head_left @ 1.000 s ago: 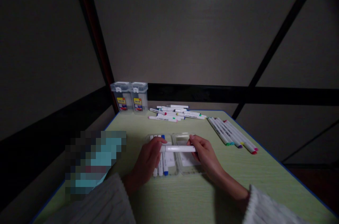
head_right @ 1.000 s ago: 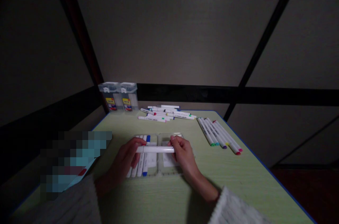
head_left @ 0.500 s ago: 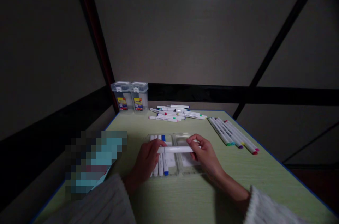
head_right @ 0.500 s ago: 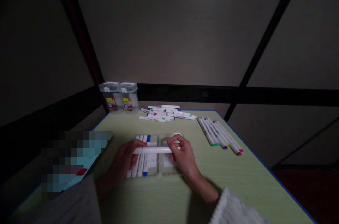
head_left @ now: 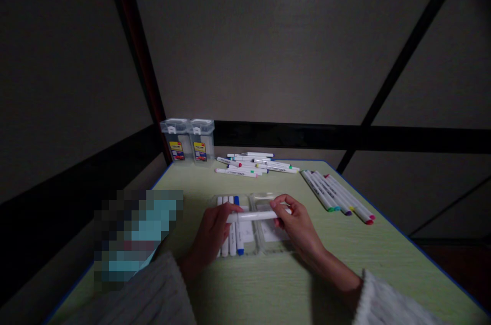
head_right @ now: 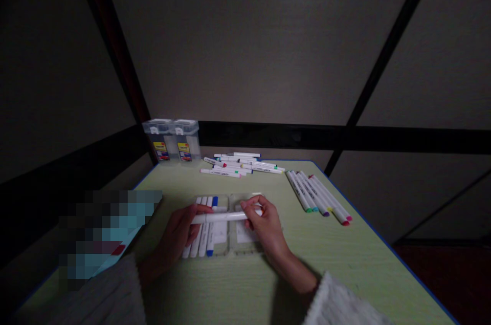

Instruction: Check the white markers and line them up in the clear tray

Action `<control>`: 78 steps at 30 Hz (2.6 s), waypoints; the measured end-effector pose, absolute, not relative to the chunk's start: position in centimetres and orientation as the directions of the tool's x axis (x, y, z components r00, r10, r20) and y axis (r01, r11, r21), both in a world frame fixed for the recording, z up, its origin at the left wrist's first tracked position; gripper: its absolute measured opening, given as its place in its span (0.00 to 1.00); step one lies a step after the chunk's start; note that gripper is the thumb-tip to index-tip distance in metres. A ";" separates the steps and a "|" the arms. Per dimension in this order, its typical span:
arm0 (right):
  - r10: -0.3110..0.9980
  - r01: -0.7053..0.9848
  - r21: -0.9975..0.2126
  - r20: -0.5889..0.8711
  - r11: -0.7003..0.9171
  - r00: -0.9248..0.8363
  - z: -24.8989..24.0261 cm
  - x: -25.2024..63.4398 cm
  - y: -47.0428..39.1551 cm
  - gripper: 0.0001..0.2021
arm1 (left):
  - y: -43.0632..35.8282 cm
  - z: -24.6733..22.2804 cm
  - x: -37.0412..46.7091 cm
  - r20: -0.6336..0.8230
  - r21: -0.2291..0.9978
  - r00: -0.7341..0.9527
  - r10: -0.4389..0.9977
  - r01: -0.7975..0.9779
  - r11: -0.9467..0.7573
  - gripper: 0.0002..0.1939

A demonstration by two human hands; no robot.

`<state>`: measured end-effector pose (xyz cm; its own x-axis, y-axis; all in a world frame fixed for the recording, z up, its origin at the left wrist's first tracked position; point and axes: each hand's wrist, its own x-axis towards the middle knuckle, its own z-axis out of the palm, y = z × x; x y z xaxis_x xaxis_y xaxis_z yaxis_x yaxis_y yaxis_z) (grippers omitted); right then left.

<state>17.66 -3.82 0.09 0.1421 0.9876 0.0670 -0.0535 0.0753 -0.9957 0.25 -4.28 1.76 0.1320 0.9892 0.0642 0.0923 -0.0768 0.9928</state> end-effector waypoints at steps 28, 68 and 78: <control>0.995 -0.035 -0.996 0.079 0.081 0.069 0.0 17.8 -4.0 0.20 | -4.2 1.4 0.1 0.186 0.973 0.087 0.979 0.119 -0.196 0.15; 0.992 -0.087 -0.994 0.059 0.069 0.114 -0.2 18.0 -3.9 0.18 | -4.4 0.6 -0.1 0.392 0.914 0.203 0.897 0.026 -0.406 0.12; 0.989 -0.064 -0.991 0.109 0.116 0.103 -0.7 18.2 -3.5 0.19 | -4.2 0.1 -0.2 0.439 0.893 0.267 0.858 -0.026 -0.449 0.14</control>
<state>18.20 -3.52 -0.69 0.1031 0.9886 0.1094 -0.0638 0.1163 -0.9912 -0.19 -4.18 0.10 0.2675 0.8577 0.4390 -0.0264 -0.4489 0.8932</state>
